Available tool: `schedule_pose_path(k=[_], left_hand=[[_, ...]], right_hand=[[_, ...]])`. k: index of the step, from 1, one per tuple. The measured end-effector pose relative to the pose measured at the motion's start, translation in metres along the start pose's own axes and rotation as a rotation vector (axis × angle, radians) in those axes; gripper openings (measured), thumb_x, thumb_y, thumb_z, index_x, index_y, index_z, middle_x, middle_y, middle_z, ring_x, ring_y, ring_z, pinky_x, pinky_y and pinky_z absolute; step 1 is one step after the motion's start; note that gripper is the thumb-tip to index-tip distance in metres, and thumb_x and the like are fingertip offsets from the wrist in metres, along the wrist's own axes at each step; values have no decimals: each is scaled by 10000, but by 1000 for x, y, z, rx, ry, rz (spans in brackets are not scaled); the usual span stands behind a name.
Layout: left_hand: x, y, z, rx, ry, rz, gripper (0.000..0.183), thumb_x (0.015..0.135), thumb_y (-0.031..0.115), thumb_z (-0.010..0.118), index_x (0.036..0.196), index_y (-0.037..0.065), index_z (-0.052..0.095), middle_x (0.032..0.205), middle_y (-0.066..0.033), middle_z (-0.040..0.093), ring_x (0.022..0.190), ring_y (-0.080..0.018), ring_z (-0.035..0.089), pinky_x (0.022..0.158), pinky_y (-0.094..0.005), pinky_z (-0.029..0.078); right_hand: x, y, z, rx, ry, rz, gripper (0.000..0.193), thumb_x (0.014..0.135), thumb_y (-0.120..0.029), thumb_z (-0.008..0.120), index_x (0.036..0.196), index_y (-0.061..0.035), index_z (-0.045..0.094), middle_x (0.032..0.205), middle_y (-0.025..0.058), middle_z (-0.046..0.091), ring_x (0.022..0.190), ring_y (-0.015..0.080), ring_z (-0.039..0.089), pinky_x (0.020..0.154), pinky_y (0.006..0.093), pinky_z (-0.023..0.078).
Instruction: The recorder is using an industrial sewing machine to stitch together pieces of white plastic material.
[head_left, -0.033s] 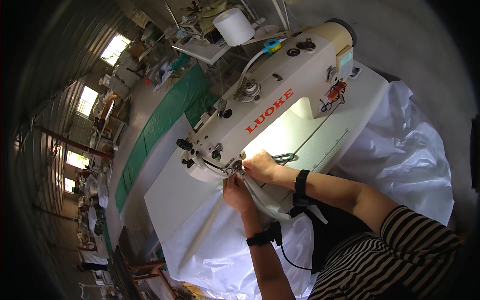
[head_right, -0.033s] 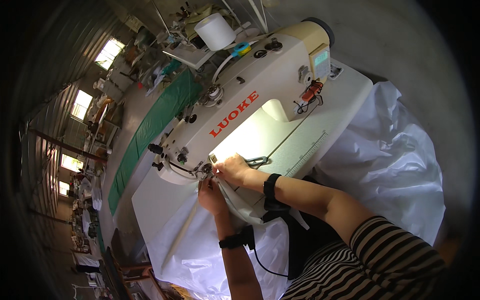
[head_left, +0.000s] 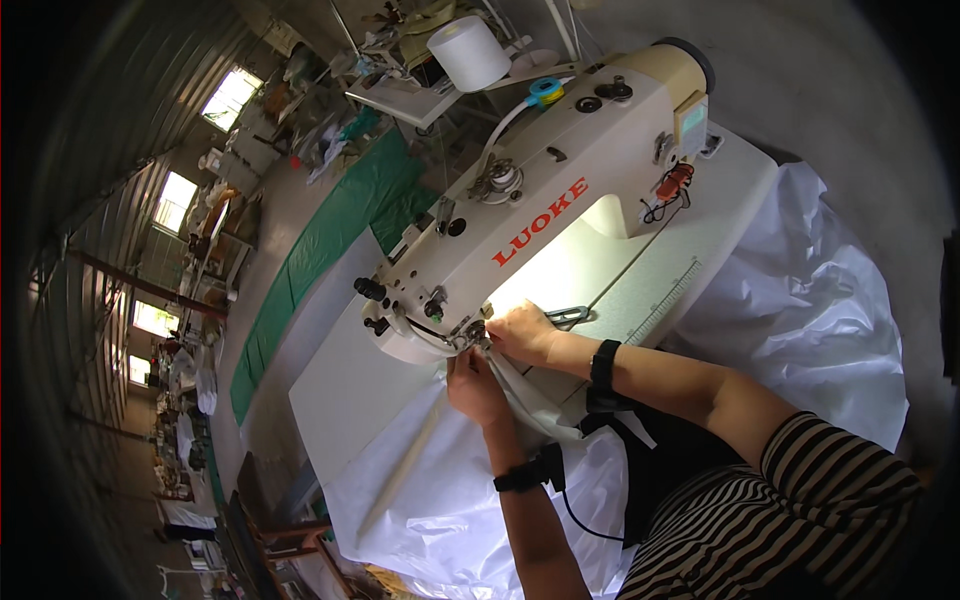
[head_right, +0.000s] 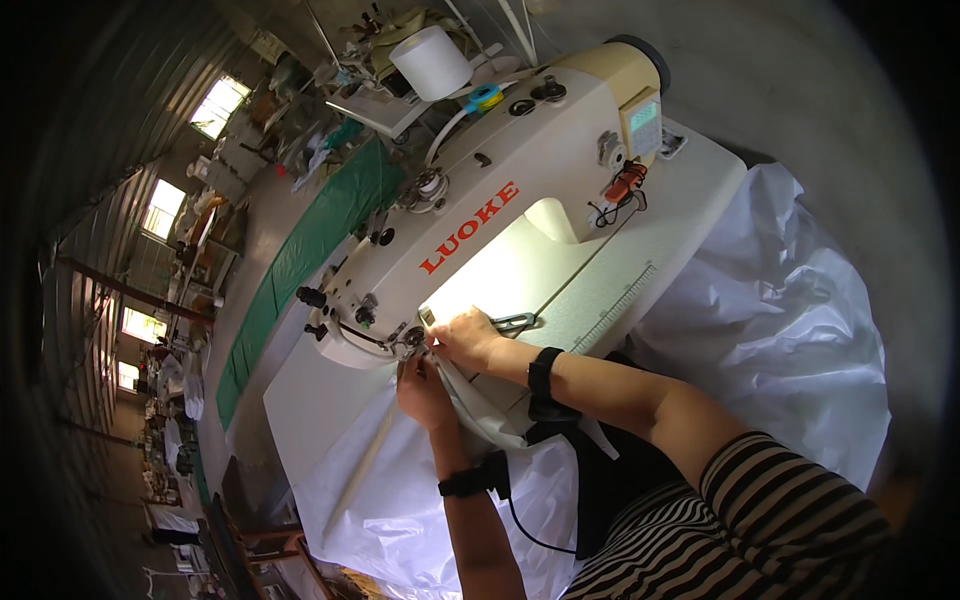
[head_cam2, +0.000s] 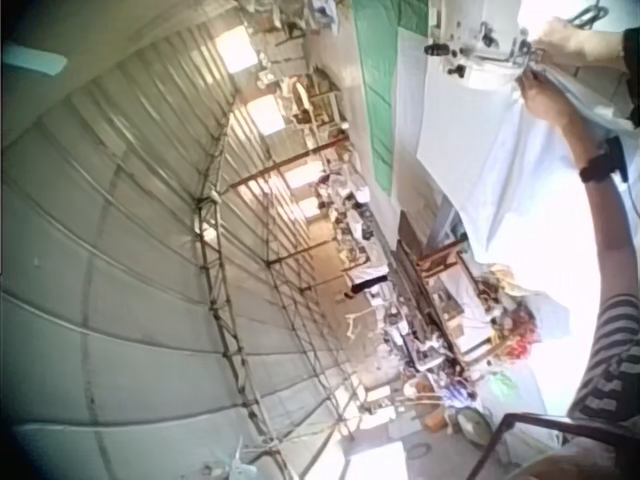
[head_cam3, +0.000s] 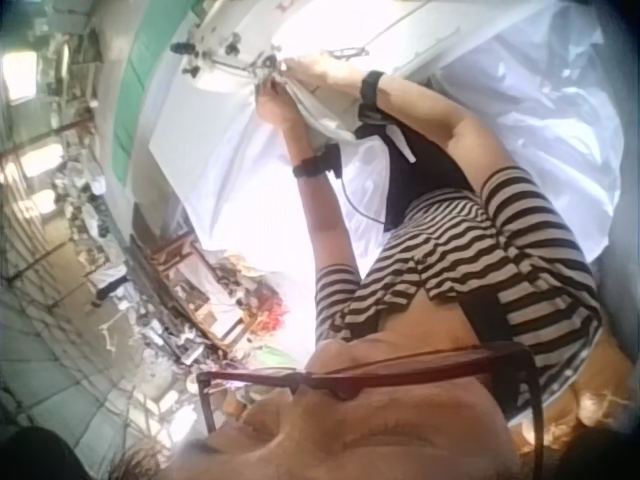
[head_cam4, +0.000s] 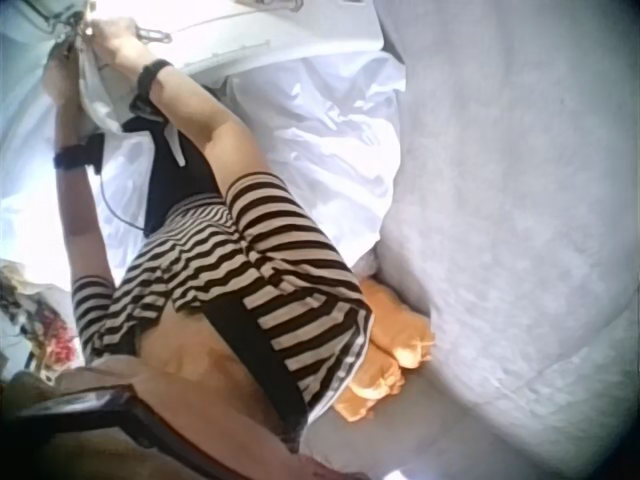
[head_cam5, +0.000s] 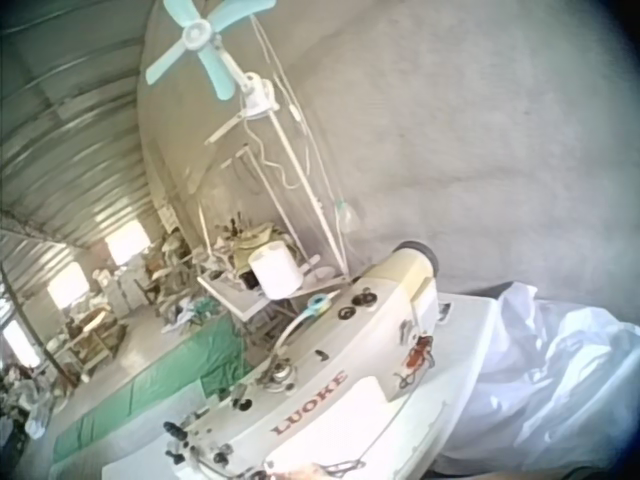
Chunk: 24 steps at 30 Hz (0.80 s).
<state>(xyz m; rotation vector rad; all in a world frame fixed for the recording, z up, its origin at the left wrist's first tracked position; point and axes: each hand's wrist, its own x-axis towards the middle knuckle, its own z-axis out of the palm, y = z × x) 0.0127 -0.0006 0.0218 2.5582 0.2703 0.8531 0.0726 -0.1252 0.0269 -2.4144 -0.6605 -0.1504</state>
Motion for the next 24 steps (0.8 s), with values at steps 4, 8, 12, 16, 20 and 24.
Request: schedule_pose_path(k=[4, 8, 12, 16, 20, 24], left_hand=[[0, 1, -1, 5, 9, 26, 83, 824, 123, 632, 837, 61, 686, 807, -83, 647, 649, -271, 627, 569, -395, 478], [0, 2, 0, 4, 3, 18, 83, 830, 121, 629, 834, 59, 684, 817, -87, 650, 652, -275, 630, 567, -396, 476], [0, 0, 0, 6, -3, 9, 85, 836, 119, 628, 835, 52, 682, 829, -90, 651, 655, -274, 632, 570, -397, 477], [0, 0, 0, 3, 16, 48, 88, 833, 118, 634, 838, 45, 681, 829, -92, 650, 655, -276, 632, 573, -396, 478], [1, 1, 0, 2, -7, 25, 92, 834, 119, 632, 836, 40, 680, 825, -96, 647, 657, -277, 633, 574, -396, 478], [1, 1, -1, 24, -20, 9, 98, 835, 119, 629, 844, 38, 683, 833, -97, 650, 653, -273, 632, 573, -396, 478]], right_hand=[[0, 1, 1, -22, -11, 4, 127, 844, -329, 631, 904, -233, 688, 775, 60, 692, 783, 271, 682, 754, 402, 506], [0, -1, 0, -63, 31, -37, 145, 844, -323, 631, 906, -205, 688, 763, 65, 690, 763, 275, 685, 724, 413, 509], [0, -2, -1, -38, 15, -51, 144, 850, -303, 621, 888, -177, 679, 761, 67, 689, 773, 275, 687, 721, 415, 508], [0, -1, -1, -26, -17, -50, 137, 860, -284, 604, 894, -167, 667, 784, 77, 692, 782, 274, 686, 745, 411, 501], [-1, 1, 0, 2, 35, -90, 142, 865, -291, 595, 913, -173, 658, 796, 79, 690, 778, 271, 682, 744, 411, 496], [-1, 1, 2, -46, 5, -12, 135, 868, -296, 592, 908, -184, 657, 803, 65, 691, 770, 266, 680, 741, 411, 497]])
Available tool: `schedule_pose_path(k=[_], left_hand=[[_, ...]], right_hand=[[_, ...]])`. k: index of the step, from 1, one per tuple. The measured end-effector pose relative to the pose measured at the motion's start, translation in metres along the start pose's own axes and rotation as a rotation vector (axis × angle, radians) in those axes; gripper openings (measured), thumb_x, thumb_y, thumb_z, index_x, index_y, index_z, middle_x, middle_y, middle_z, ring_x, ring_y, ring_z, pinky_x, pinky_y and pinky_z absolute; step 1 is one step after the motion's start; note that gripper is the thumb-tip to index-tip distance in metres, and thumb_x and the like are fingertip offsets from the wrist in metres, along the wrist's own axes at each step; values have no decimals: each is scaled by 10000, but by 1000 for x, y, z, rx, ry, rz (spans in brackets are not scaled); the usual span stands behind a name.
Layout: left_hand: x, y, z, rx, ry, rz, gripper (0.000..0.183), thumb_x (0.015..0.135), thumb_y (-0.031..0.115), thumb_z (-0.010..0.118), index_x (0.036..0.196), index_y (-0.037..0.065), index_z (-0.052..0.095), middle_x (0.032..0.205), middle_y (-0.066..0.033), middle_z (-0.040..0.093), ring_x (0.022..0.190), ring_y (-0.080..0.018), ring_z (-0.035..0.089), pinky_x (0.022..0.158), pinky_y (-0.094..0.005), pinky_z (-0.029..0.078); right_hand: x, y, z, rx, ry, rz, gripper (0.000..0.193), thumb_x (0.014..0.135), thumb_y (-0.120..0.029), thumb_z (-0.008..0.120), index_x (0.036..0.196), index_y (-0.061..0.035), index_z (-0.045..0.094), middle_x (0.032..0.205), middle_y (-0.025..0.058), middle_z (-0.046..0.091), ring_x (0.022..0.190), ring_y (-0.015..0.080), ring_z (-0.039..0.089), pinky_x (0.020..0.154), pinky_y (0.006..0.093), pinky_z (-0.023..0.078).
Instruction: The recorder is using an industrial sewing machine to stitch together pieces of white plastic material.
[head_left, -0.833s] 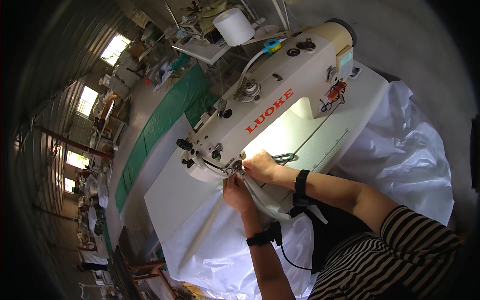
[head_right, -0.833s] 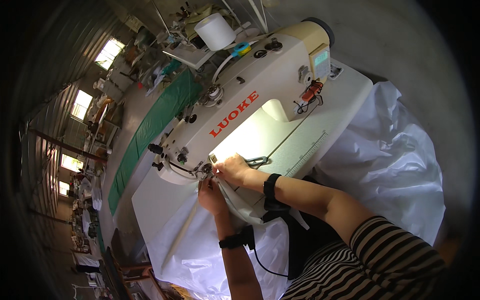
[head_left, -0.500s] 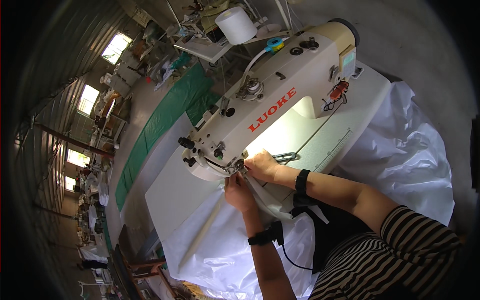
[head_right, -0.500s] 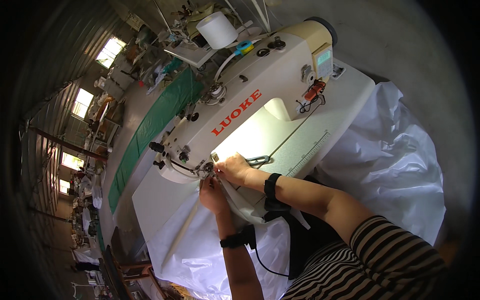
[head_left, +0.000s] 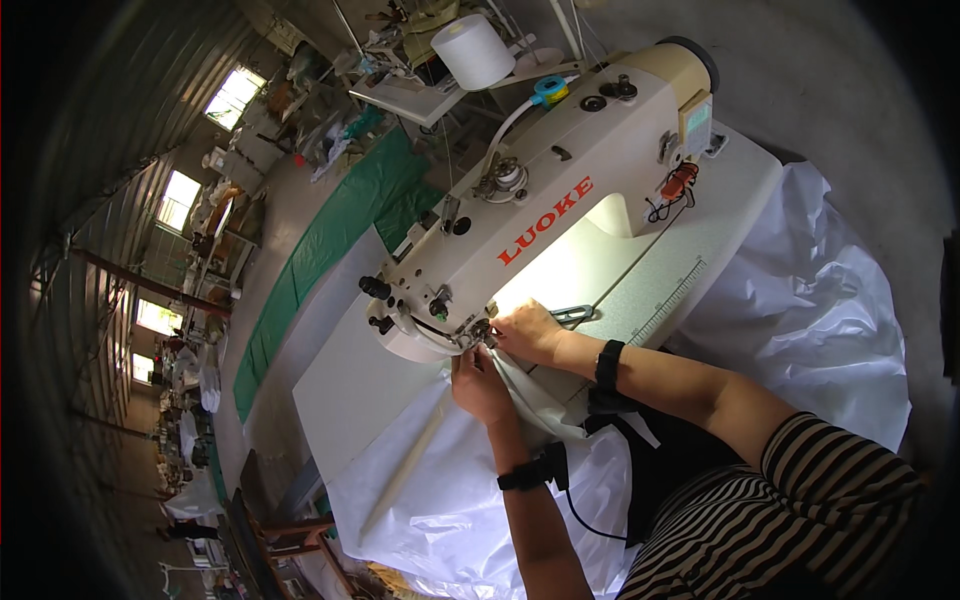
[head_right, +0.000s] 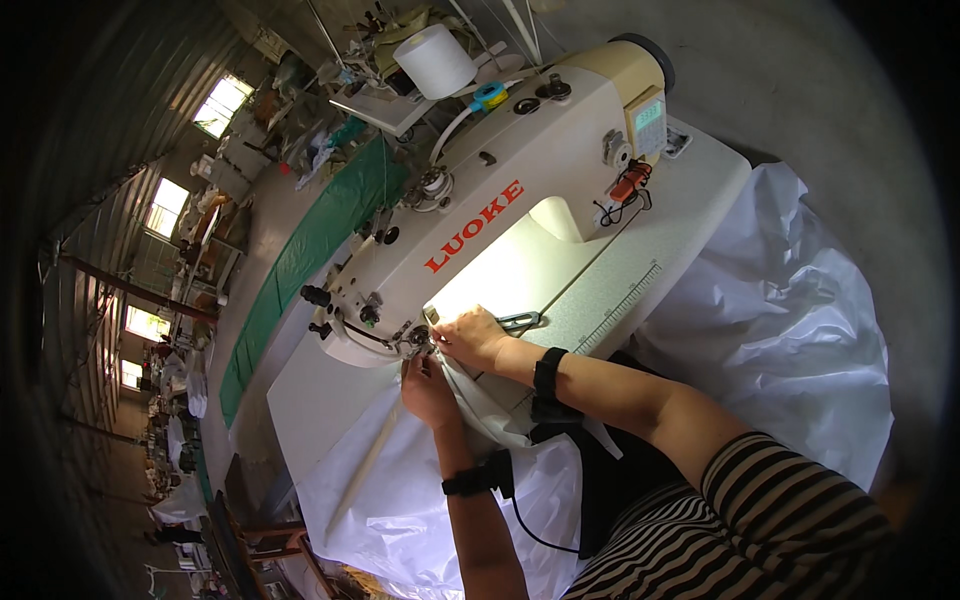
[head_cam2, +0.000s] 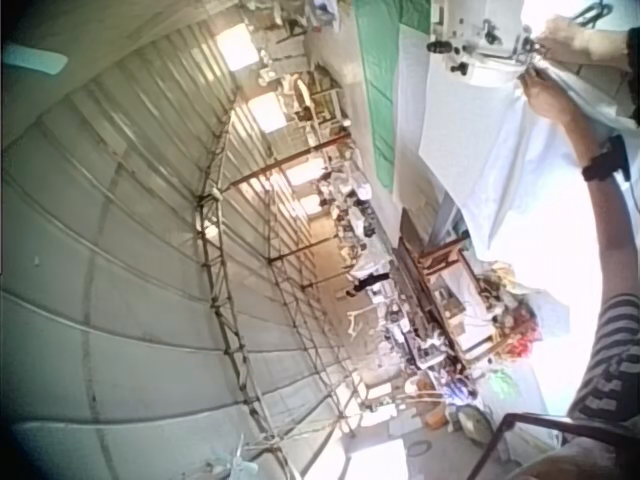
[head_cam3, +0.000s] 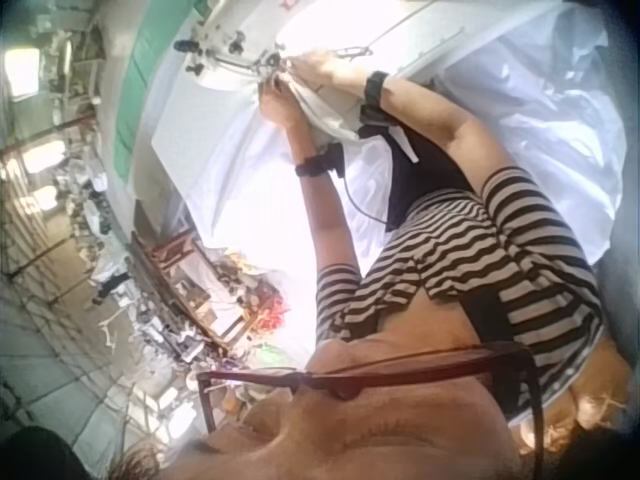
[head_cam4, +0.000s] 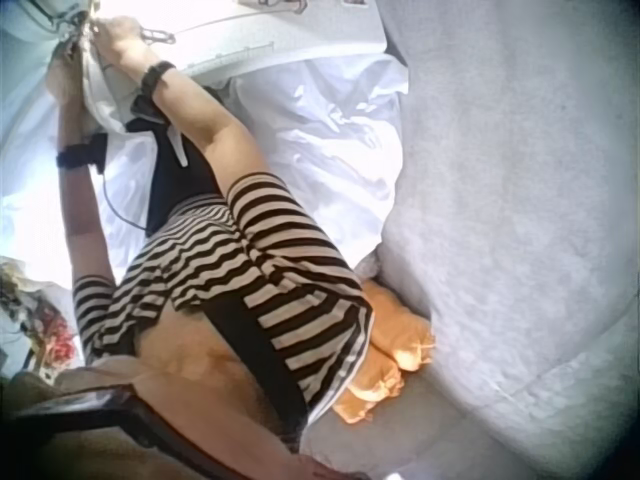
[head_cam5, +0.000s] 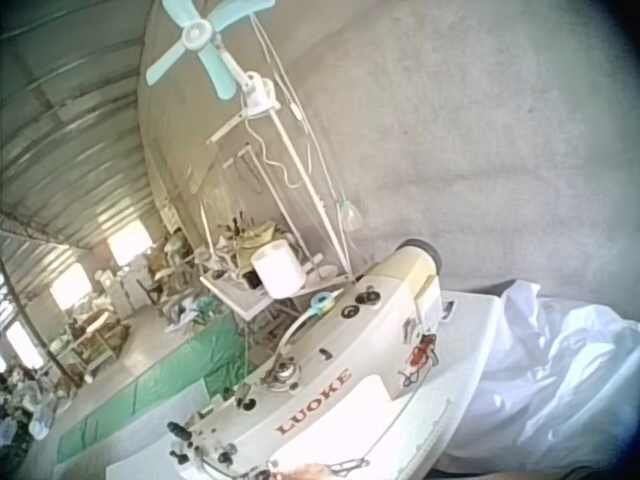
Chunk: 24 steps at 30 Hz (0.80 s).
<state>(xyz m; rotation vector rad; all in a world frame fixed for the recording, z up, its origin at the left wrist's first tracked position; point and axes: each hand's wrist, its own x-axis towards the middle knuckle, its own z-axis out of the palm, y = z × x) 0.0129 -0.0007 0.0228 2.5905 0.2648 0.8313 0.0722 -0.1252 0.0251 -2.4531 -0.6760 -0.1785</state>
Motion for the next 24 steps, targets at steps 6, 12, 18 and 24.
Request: schedule_pose_path(k=[6, 12, 18, 24], left_hand=[[0, -1, 2, 7, 20, 0, 103, 838, 122, 627, 847, 38, 685, 834, -96, 649, 644, -270, 626, 572, -397, 477], [0, -2, 2, 21, 18, 3, 101, 838, 128, 626, 841, 45, 684, 825, -92, 648, 641, -271, 624, 566, -400, 474], [0, -2, 4, 53, 29, 16, 99, 832, 132, 628, 837, 51, 685, 805, -93, 640, 648, -275, 626, 567, -408, 475], [0, -1, 3, 37, 16, -2, 94, 828, 123, 628, 831, 46, 682, 802, -96, 638, 645, -280, 625, 566, -410, 476]], right_hand=[[-1, 2, 1, -34, 67, -74, 113, 860, -294, 603, 891, -198, 654, 806, 37, 690, 760, 251, 679, 726, 410, 495], [-1, 2, 3, -36, 94, -74, 108, 846, -295, 621, 881, -200, 658, 804, 25, 690, 755, 241, 679, 723, 401, 493], [-2, 2, 1, -33, 84, -62, 102, 842, -287, 621, 876, -198, 658, 812, 24, 690, 756, 237, 674, 725, 393, 484], [-3, 0, 0, -16, 70, -43, 102, 836, -283, 621, 876, -200, 666, 814, 26, 691, 759, 242, 671, 725, 393, 481]])
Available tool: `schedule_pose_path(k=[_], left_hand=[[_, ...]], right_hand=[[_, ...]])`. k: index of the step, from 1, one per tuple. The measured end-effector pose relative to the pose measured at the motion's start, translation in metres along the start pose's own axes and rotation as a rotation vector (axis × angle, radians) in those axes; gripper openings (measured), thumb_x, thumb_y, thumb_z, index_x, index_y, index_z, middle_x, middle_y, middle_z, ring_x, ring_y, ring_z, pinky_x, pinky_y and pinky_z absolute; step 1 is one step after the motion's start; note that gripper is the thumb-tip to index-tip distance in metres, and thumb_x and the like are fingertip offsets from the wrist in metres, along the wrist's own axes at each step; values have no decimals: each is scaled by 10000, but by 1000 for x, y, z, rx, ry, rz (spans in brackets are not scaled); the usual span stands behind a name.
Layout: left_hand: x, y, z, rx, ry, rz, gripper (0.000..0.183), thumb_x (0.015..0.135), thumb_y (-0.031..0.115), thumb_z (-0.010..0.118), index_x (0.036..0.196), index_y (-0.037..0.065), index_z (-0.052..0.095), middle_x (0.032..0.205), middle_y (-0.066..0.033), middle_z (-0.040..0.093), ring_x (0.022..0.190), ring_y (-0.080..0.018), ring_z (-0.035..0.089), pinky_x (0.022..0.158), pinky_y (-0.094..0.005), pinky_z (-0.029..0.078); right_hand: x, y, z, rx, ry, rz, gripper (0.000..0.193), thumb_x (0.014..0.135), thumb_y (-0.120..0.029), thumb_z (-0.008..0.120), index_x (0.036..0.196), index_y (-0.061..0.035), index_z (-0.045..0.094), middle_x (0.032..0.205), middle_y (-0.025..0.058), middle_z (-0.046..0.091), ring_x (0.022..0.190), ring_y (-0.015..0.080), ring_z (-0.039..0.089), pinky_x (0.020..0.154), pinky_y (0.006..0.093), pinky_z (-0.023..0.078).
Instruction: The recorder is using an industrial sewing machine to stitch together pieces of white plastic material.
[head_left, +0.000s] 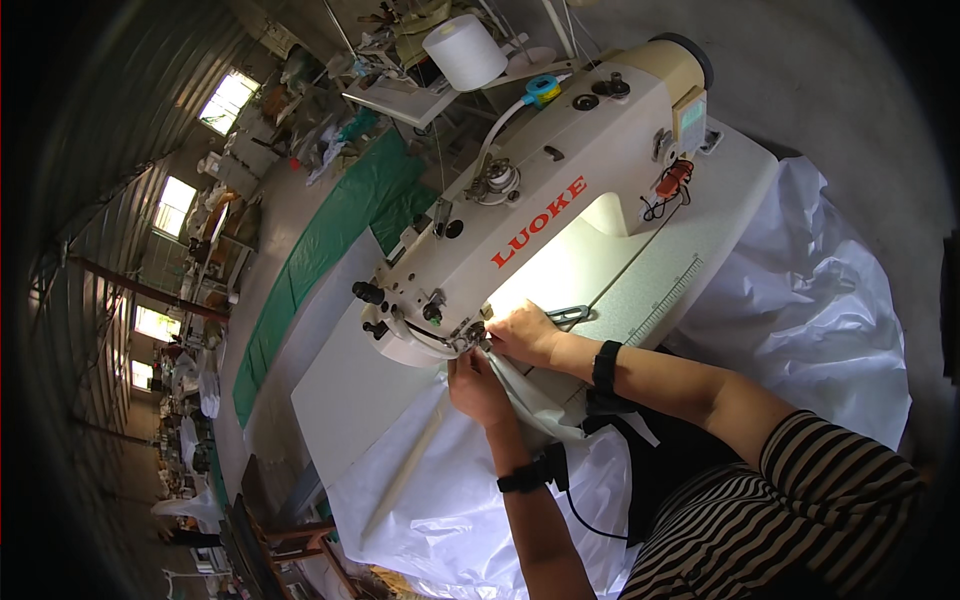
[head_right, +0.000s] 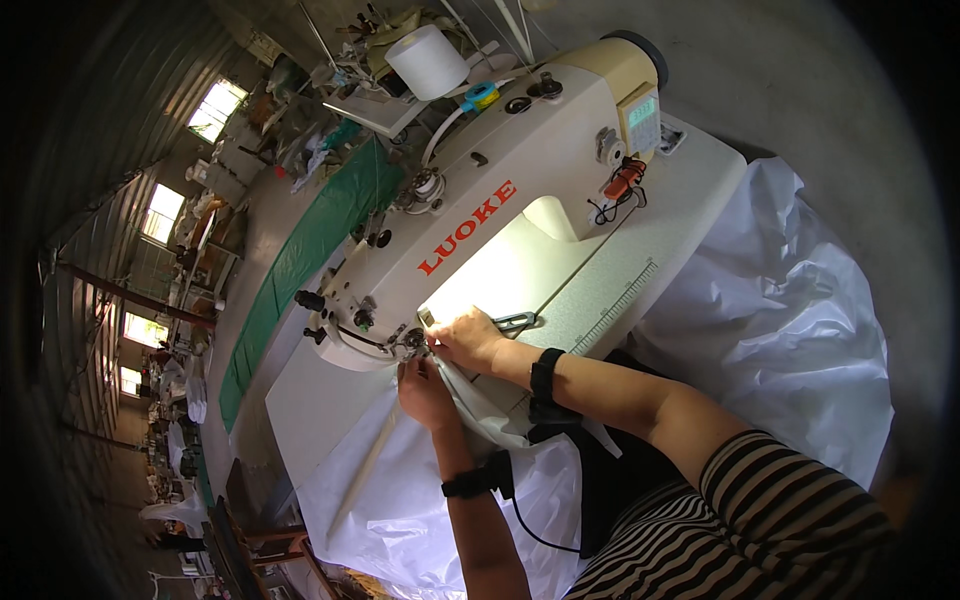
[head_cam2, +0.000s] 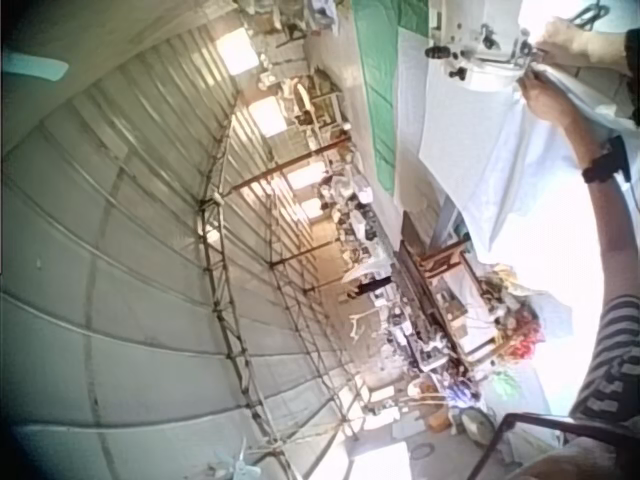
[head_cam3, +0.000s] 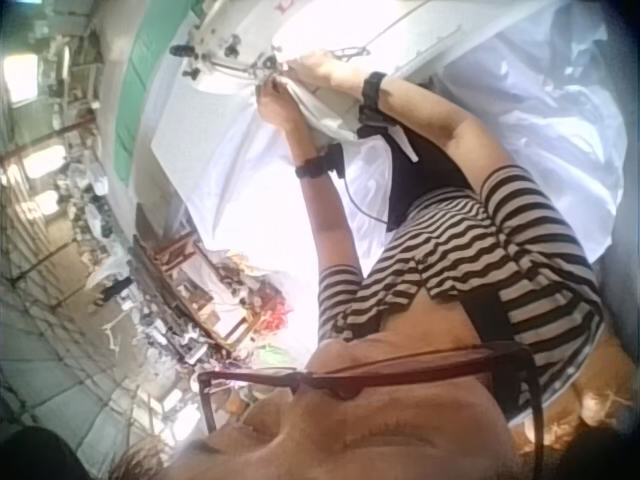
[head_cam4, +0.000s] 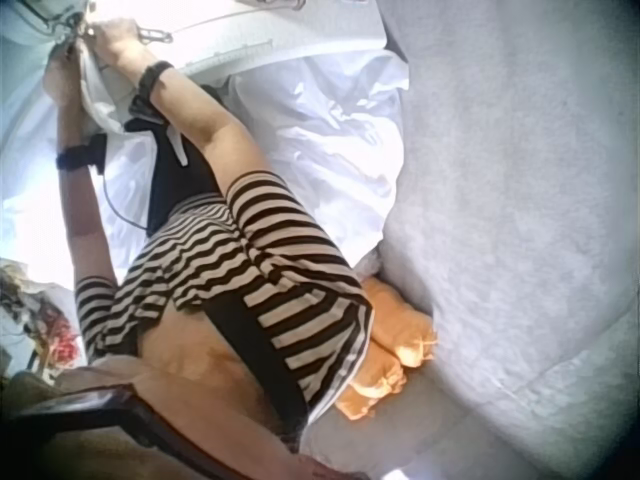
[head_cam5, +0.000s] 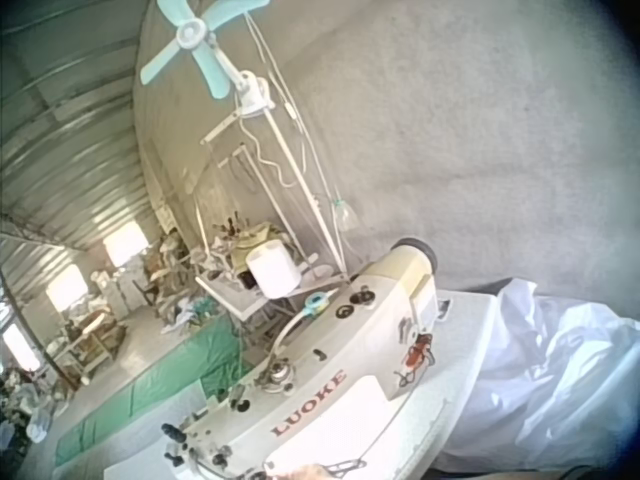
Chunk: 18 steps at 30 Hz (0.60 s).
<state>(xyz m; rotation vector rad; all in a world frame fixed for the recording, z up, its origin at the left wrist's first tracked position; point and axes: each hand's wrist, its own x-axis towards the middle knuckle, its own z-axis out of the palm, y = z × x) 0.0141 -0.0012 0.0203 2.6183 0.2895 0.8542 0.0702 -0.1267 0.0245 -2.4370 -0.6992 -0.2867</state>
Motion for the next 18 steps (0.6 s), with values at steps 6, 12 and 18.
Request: schedule_pose_path(k=[6, 12, 18], left_hand=[[1, 1, -2, 1, -15, -12, 90, 827, 120, 631, 829, 43, 678, 824, -96, 645, 651, -280, 632, 565, -409, 478], [1, 1, -2, 15, -21, -17, 99, 831, 125, 625, 836, 44, 680, 840, -94, 648, 656, -282, 635, 568, -413, 479], [1, 1, -2, 33, -36, -19, 104, 832, 130, 620, 831, 46, 680, 846, -91, 648, 663, -283, 635, 569, -416, 478]], right_hand=[[1, 0, 0, 7, -13, -1, 91, 834, -277, 626, 875, -210, 670, 820, 23, 696, 777, 243, 672, 735, 392, 480], [1, 0, -1, -1, -32, 2, 100, 831, -289, 638, 881, -214, 681, 821, 26, 699, 792, 244, 674, 755, 388, 482], [2, 0, -2, 26, -22, -7, 107, 827, -291, 634, 870, -206, 683, 804, 36, 696, 778, 244, 675, 751, 392, 485]])
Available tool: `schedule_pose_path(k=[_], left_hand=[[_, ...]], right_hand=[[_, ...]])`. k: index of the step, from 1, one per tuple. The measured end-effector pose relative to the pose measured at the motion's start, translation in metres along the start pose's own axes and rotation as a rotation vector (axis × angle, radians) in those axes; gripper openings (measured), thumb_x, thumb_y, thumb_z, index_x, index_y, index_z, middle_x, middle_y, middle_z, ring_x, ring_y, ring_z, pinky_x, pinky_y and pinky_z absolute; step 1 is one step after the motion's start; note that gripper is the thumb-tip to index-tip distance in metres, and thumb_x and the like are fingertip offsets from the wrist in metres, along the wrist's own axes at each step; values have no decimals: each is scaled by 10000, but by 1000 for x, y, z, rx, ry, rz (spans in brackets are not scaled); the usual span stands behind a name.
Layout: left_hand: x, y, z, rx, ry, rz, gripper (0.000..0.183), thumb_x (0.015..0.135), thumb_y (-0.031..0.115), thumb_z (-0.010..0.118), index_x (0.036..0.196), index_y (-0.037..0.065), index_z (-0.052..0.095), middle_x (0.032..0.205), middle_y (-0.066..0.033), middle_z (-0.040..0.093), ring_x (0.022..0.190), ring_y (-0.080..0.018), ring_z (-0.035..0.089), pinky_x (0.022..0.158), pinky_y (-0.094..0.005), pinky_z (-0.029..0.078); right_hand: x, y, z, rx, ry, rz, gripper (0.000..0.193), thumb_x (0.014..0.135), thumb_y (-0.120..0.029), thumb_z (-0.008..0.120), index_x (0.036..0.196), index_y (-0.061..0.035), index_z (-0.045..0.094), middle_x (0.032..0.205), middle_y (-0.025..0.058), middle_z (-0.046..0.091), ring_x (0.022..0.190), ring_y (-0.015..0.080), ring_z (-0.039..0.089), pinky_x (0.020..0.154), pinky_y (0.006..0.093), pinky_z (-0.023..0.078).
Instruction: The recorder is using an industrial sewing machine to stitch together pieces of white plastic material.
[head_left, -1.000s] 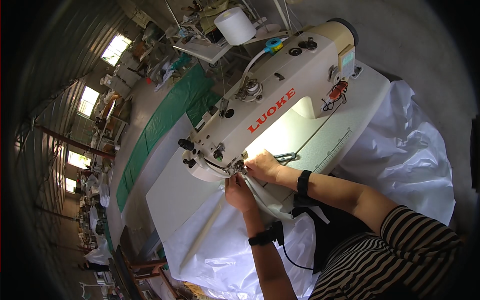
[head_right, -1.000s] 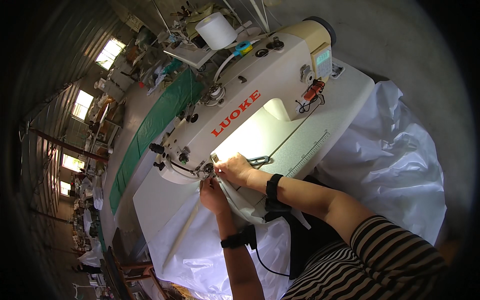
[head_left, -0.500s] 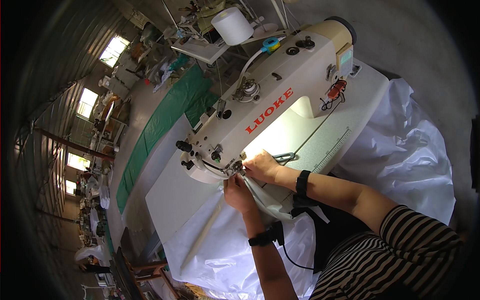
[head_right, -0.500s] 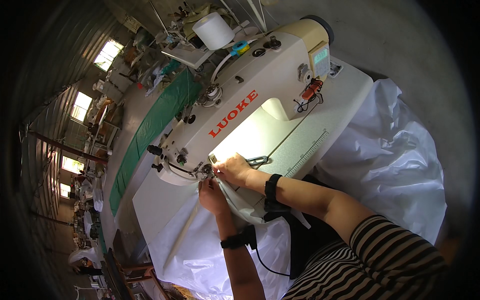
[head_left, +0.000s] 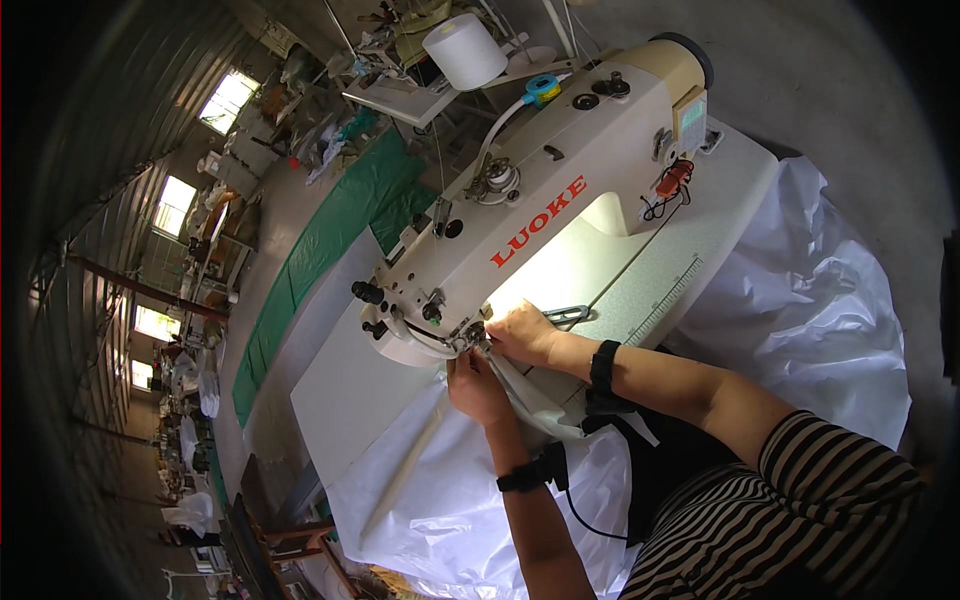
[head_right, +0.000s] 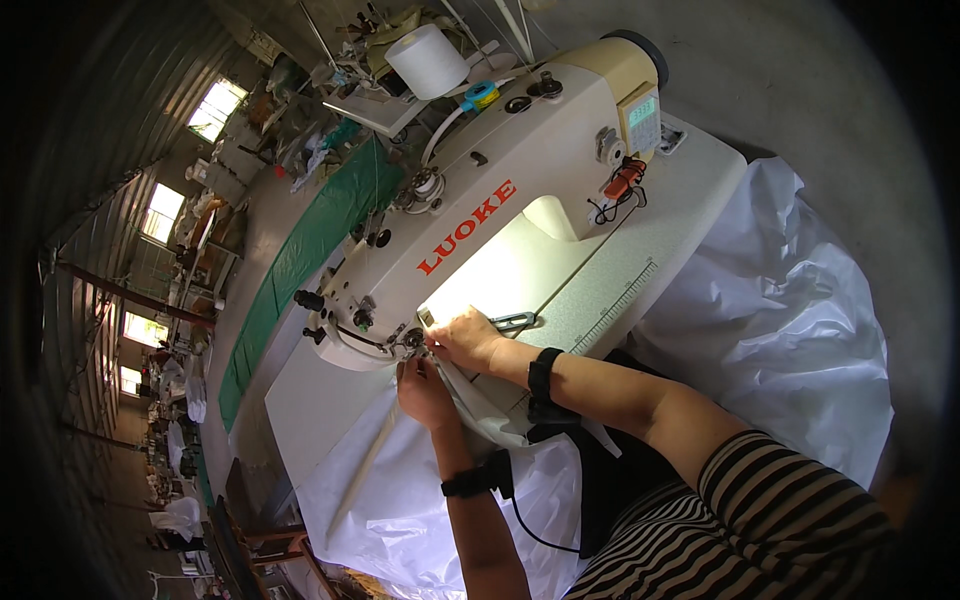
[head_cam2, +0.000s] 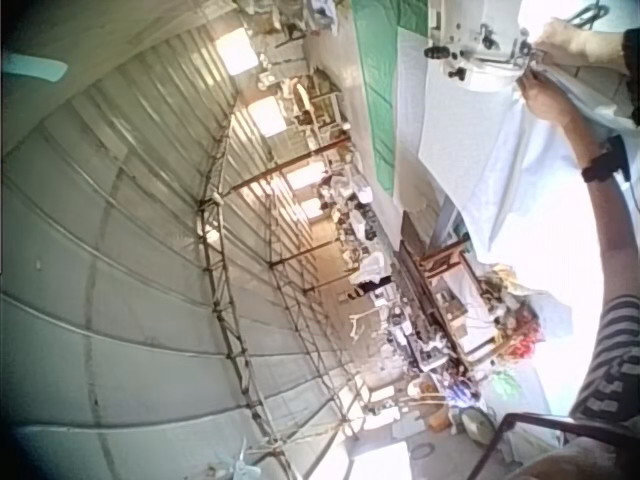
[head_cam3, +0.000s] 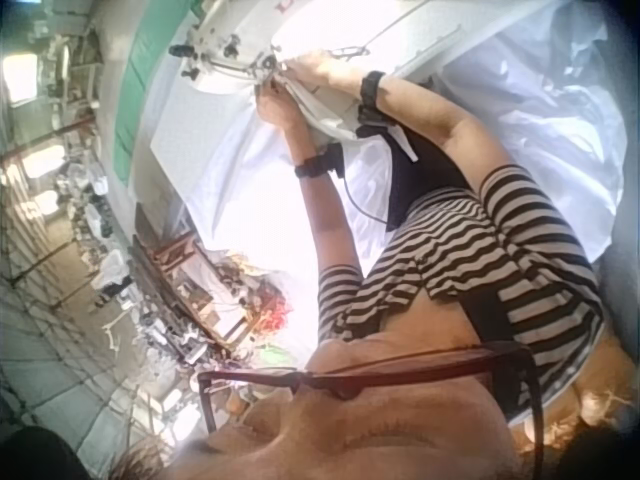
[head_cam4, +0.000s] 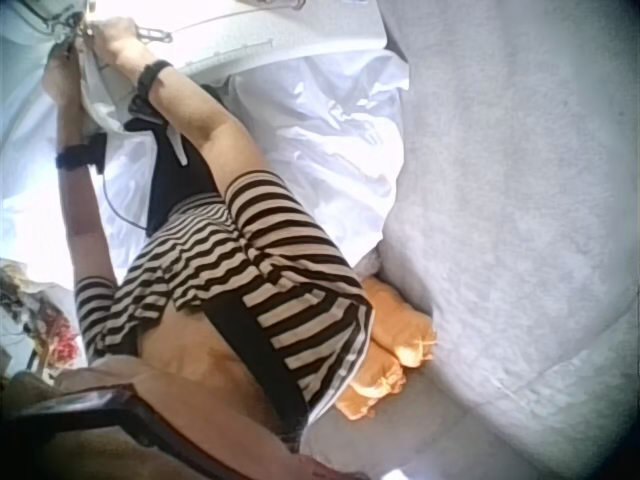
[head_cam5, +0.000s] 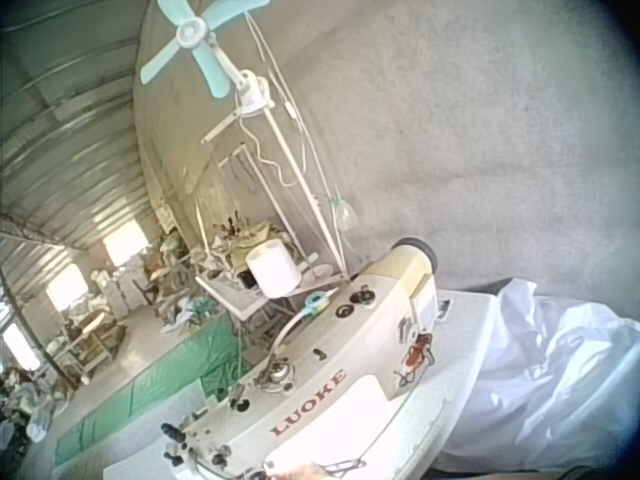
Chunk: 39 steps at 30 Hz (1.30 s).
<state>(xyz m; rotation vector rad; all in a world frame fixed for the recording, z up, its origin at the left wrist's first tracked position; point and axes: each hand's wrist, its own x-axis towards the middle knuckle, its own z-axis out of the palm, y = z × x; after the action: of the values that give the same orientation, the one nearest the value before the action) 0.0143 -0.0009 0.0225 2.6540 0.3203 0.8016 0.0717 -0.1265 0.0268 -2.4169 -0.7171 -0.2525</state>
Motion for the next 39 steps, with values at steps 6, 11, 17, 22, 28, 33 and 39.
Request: schedule_pose_path(k=[6, 11, 17, 22, 28, 33, 39], left_hand=[[0, 0, 1, -9, 15, -8, 99, 831, 135, 624, 823, 55, 681, 843, -92, 645, 672, -287, 636, 568, -416, 478], [0, -3, 5, -13, 43, 5, 102, 832, 139, 625, 813, 53, 676, 831, -90, 642, 668, -289, 634, 562, -415, 476], [0, -3, 5, 5, 37, 0, 106, 830, 138, 629, 793, 45, 662, 823, -91, 635, 654, -289, 626, 558, -415, 473], [-1, 0, 2, -61, 51, 1, 77, 807, 124, 647, 796, 48, 650, 807, -83, 635, 645, -264, 629, 561, -403, 479], [-1, 2, -1, -86, 49, -14, 74, 800, 116, 655, 805, 43, 650, 828, -86, 647, 639, -254, 633, 560, -395, 482], [-1, 4, -2, -110, 34, -52, 69, 811, 102, 648, 813, 34, 658, 829, -88, 650, 633, -245, 631, 559, -384, 479], [-1, 2, -2, -171, 50, -56, 93, 822, 101, 647, 851, 18, 677, 831, -97, 651, 621, -239, 621, 564, -382, 475]], right_hand=[[-1, 1, 1, 9, 17, -15, 121, 826, -296, 626, 857, -192, 678, 771, 50, 681, 757, 251, 673, 719, 390, 490], [-1, 0, 3, -78, 97, 41, 119, 827, -290, 618, 845, -187, 673, 766, 40, 676, 726, 254, 659, 706, 390, 482], [-2, 0, 2, -46, 109, -14, 104, 837, -265, 602, 843, -189, 672, 781, 32, 680, 745, 236, 659, 737, 386, 466], [-4, -1, 1, -15, 81, 8, 104, 836, -265, 602, 835, -183, 666, 780, 33, 680, 749, 233, 659, 743, 385, 464], [-3, 1, 3, 25, 148, -19, 118, 839, -276, 604, 835, -174, 663, 777, 38, 677, 751, 234, 659, 746, 386, 463], [-3, 1, 3, 20, 126, -8, 117, 834, -281, 612, 835, -176, 663, 783, 34, 677, 766, 226, 659, 757, 383, 461], [-4, 1, 1, 31, 85, 2, 103, 831, -281, 620, 826, -188, 665, 791, 21, 679, 790, 211, 658, 765, 381, 461]])
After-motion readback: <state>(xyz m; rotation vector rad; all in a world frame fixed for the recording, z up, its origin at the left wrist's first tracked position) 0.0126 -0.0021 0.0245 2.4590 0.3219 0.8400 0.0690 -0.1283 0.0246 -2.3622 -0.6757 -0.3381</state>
